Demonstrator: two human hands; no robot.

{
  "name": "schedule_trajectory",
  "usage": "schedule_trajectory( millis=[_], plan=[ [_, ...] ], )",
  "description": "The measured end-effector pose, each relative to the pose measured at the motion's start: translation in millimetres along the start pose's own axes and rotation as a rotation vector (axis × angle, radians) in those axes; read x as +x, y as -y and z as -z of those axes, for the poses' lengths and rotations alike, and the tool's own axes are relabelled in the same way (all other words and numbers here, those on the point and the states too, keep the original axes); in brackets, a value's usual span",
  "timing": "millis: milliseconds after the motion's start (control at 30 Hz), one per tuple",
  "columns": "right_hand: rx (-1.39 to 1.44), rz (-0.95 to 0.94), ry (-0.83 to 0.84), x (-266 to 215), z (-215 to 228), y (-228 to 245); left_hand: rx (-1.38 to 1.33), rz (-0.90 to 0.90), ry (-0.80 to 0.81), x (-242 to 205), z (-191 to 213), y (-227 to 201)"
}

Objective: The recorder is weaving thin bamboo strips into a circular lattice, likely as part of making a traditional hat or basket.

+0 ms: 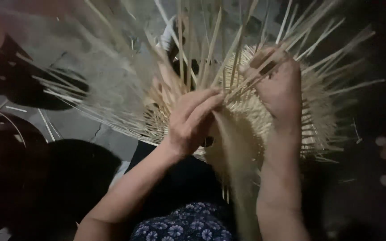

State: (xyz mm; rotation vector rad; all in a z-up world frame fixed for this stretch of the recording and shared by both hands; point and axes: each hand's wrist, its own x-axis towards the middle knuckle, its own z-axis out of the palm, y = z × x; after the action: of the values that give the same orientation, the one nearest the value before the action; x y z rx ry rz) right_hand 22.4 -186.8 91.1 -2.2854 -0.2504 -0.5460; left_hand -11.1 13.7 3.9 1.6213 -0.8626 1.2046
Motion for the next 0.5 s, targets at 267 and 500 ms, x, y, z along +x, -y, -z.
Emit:
schedule_trajectory(
  millis=[267, 500],
  plan=[
    [0.371, 0.075, 0.09, -7, -9, 11, 0.148, 0.515, 0.173, 7, 18, 17],
    [-0.221, 0.485, -0.492, 39, 20, -74, 0.136, 0.061, -0.084, 74, 27, 34]
  ],
)
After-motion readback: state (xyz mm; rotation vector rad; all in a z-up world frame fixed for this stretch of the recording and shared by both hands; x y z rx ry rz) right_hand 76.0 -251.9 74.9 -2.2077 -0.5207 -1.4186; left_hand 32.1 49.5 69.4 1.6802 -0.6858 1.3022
